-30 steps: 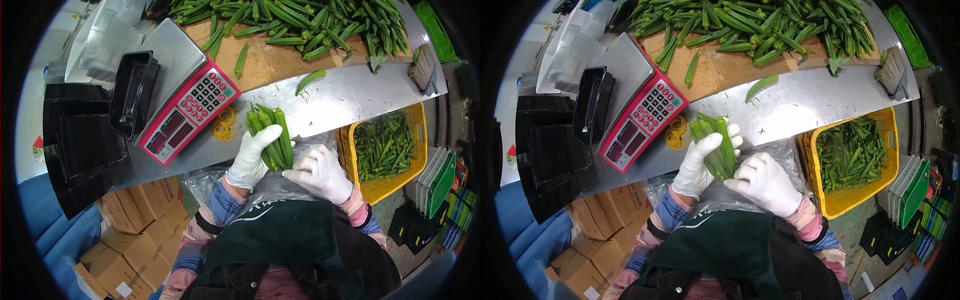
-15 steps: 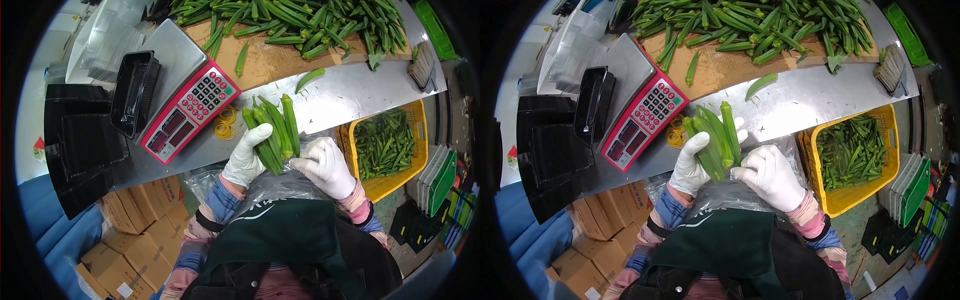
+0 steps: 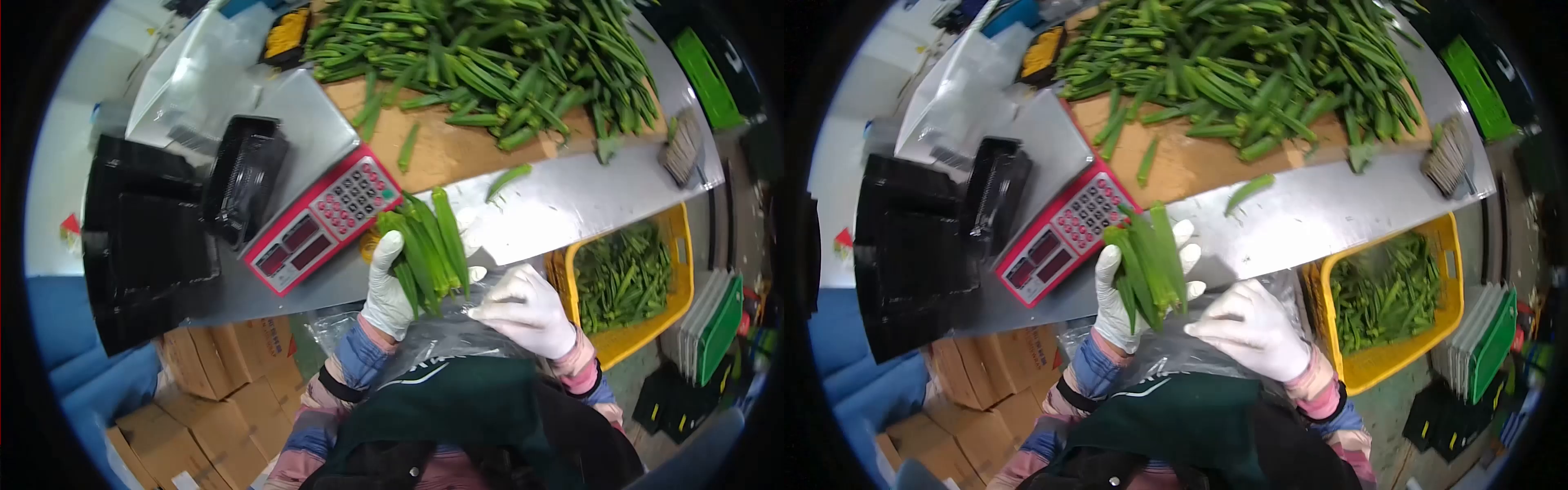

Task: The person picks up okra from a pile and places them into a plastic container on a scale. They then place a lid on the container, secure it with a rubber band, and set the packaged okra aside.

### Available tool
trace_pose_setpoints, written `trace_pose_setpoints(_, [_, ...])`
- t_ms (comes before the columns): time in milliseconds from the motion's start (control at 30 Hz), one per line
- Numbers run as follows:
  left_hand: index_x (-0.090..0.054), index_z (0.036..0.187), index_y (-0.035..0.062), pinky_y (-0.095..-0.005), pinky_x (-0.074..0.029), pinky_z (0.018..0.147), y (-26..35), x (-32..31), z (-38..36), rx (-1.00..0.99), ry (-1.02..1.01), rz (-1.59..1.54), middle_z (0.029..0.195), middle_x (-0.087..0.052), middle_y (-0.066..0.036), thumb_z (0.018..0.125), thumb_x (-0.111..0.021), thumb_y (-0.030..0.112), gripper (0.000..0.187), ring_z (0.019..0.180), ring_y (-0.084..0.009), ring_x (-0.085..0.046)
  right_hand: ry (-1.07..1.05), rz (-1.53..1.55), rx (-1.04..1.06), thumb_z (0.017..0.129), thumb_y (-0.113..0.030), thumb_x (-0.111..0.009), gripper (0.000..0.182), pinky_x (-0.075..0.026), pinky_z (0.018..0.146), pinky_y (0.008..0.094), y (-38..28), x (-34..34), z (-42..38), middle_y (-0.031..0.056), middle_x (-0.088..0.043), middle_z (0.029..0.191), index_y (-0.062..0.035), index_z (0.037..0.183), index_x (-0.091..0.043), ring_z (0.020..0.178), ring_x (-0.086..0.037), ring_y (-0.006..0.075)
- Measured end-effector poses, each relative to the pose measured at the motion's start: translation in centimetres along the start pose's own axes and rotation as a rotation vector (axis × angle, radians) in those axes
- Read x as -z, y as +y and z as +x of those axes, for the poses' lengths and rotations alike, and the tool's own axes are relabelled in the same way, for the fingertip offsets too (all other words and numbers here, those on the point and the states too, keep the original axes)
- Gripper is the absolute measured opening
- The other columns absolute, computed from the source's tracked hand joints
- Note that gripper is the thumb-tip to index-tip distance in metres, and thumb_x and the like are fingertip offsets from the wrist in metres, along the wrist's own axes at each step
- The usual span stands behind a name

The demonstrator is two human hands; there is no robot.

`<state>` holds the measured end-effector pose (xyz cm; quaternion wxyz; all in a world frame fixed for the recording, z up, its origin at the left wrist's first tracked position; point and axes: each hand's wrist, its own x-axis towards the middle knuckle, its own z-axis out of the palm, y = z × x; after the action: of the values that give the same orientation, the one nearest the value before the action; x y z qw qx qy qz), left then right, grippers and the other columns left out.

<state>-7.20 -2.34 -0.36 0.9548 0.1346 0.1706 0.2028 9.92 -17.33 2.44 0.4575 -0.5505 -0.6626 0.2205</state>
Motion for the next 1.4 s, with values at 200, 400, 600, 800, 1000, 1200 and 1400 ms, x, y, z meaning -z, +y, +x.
trace_pose_setpoints(200, [-0.034,0.155,0.0028,-0.061,-0.049,0.104,7.8,-4.6,-2.2,-0.307,0.058,0.169,0.152,-0.044,-0.022,0.091,-0.063,0.053,0.086,0.132,-0.0391,-0.054,0.111,-0.016,-0.182,0.073,0.003,-0.079,0.022,-0.048,0.077,0.0356,-0.1,-1.4,0.3,0.0049,-0.068,0.086,-0.0086,0.092,-0.076,0.081,-0.063,0.0237])
trace_pose_setpoints(400, [-0.04,0.148,-0.0023,-0.0568,-0.053,0.101,21.1,-6.6,-6.4,-0.592,0.101,0.562,0.143,-0.051,-0.029,0.098,-0.059,0.04,0.068,0.126,-0.0411,-0.058,0.119,-0.018,-0.259,0.077,0.003,-0.077,0.019,-0.049,0.077,0.0358,0.6,-2.0,-0.1,0.0062,-0.069,0.085,-0.0069,0.093,-0.075,0.083,-0.064,0.0249])
trace_pose_setpoints(600, [-0.049,0.141,-0.0022,-0.0323,-0.049,0.102,28.3,-2.7,-6.3,-0.508,0.601,1.474,0.128,-0.064,-0.012,0.095,-0.072,0.017,0.055,0.121,-0.0219,-0.061,0.15,-0.02,-0.293,0.083,-0.002,-0.075,0.013,-0.05,0.076,0.0356,4.0,-0.9,1.6,0.0089,-0.069,0.084,-0.0062,0.095,-0.076,0.081,-0.065,0.0259])
trace_pose_setpoints(800, [-0.046,0.146,-0.0027,-0.0359,-0.043,0.111,20.4,-4.3,-4.2,-0.858,0.668,1.996,0.141,-0.057,-0.02,0.092,-0.072,0.009,0.061,0.13,-0.0267,-0.056,0.381,-0.237,-0.416,0.088,-0.013,-0.072,0.014,-0.053,0.078,0.0388,13.2,1.9,6.1,0.0127,-0.069,0.089,-0.0057,0.099,-0.075,0.087,-0.067,0.0295])
trace_pose_setpoints(1000, [-0.057,0.135,0.0004,-0.0384,-0.043,0.111,10.6,-5.9,-2.0,-0.813,0.344,1.966,0.139,-0.058,-0.019,0.084,-0.077,0.005,0.055,0.132,-0.0316,-0.055,0.511,-0.791,-0.166,0.084,-0.022,-0.076,0.039,-0.045,0.095,0.04,17.8,4.6,15.2,0.0067,-0.066,0.119,-0.0131,0.121,-0.067,0.113,-0.058,0.0279])
trace_pose_setpoints(1200, [-0.062,0.131,0.0024,-0.0398,-0.038,0.115,2.1,-3.9,0.2,-0.563,0.169,1.752,0.136,-0.063,-0.015,0.083,-0.079,0.006,0.051,0.138,-0.0315,-0.05,0.249,-1.091,-0.219,0.085,-0.035,-0.075,0.059,-0.043,0.091,0.0435,21.0,3.4,17.8,0.0078,-0.065,0.126,-0.0129,0.137,-0.058,0.113,-0.058,0.028])
trace_pose_setpoints(1400, [-0.063,0.132,0.0053,-0.0373,-0.042,0.112,-1.5,-1.6,0.2,-0.489,0.155,1.758,0.135,-0.063,-0.015,0.084,-0.078,0.009,0.05,0.133,-0.0286,-0.055,0.224,-0.935,-0.11,0.083,-0.028,-0.076,0.057,-0.041,0.095,0.0446,18.5,1.6,13.1,0.0029,-0.067,0.119,-0.0134,0.135,-0.06,0.105,-0.059,0.0249])
